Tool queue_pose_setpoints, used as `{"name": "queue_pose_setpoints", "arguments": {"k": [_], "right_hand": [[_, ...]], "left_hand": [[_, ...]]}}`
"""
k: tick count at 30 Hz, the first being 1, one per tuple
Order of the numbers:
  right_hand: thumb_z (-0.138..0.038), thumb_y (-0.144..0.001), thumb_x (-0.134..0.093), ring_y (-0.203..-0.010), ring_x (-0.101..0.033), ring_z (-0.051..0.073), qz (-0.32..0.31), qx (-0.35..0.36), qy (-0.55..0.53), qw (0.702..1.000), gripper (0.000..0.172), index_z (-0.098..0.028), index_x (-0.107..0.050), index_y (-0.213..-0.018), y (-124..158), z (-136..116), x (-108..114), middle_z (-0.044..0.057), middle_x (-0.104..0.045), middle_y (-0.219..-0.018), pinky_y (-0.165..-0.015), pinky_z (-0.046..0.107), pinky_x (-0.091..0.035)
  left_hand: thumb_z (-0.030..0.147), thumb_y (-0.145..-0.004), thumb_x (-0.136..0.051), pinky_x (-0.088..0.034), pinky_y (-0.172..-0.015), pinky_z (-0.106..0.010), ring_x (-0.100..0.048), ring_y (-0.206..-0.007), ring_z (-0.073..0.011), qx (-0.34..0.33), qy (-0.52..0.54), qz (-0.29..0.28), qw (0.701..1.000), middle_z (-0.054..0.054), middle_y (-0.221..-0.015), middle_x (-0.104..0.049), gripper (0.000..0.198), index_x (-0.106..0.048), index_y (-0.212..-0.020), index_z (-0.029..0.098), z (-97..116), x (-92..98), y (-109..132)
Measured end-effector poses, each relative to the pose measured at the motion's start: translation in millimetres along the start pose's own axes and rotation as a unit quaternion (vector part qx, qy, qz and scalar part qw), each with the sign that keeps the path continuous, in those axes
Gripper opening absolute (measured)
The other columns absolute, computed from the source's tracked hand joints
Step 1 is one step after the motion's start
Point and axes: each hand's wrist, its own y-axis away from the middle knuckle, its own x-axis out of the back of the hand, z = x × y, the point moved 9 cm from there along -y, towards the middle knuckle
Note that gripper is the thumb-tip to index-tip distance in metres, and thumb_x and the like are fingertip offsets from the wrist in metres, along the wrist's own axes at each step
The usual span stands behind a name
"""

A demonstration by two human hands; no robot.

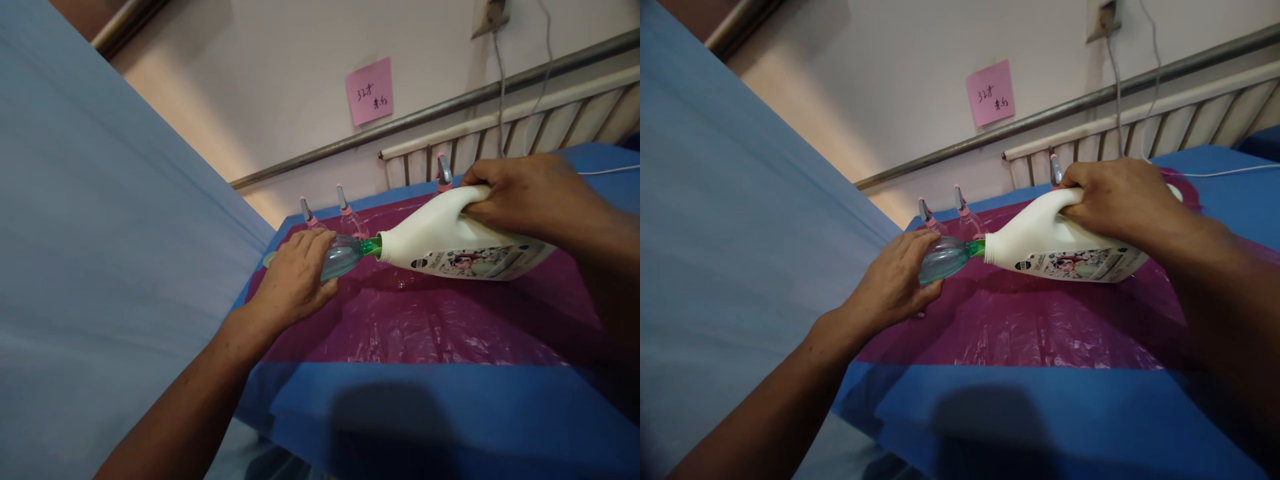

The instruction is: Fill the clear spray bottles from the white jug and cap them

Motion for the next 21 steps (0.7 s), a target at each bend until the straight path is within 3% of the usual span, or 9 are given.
{"name": "queue_pose_setpoints", "arguments": {"k": [9, 21], "right_hand": [[-0.054, -0.086, -0.064, -0.088, -0.073, 0.032, 0.003, 0.005, 0.002, 1.000, 0.045, -0.035, -0.087, -0.120, 0.6, -3.3, 1.4, 0.008, -0.084, -0.097, -0.076, 0.041, -0.046], [-0.057, -0.083, -0.065, -0.094, -0.075, 0.034, -0.003, 0.017, -0.009, 1.000, 0.047, -0.037, -0.087, -0.120, -2.0, -0.5, -3.0, 0.008, -0.087, -0.107, -0.080, 0.044, -0.046]], "left_hand": [[0.023, -0.095, -0.076, -0.055, -0.129, -0.067, -0.059, -0.158, -0.0454, -0.015, -0.003, -0.020, 1.000, -0.024, -0.168, -0.062, 0.069, -0.052, -0.160, 0.017, 4.0, 5.8, -5.6], [0.024, -0.096, -0.072, -0.054, -0.129, -0.065, -0.059, -0.158, -0.0449, -0.017, -0.025, -0.044, 0.999, -0.024, -0.166, -0.063, 0.065, -0.053, -0.158, 0.016, 6.7, 5.6, -10.4]]}}
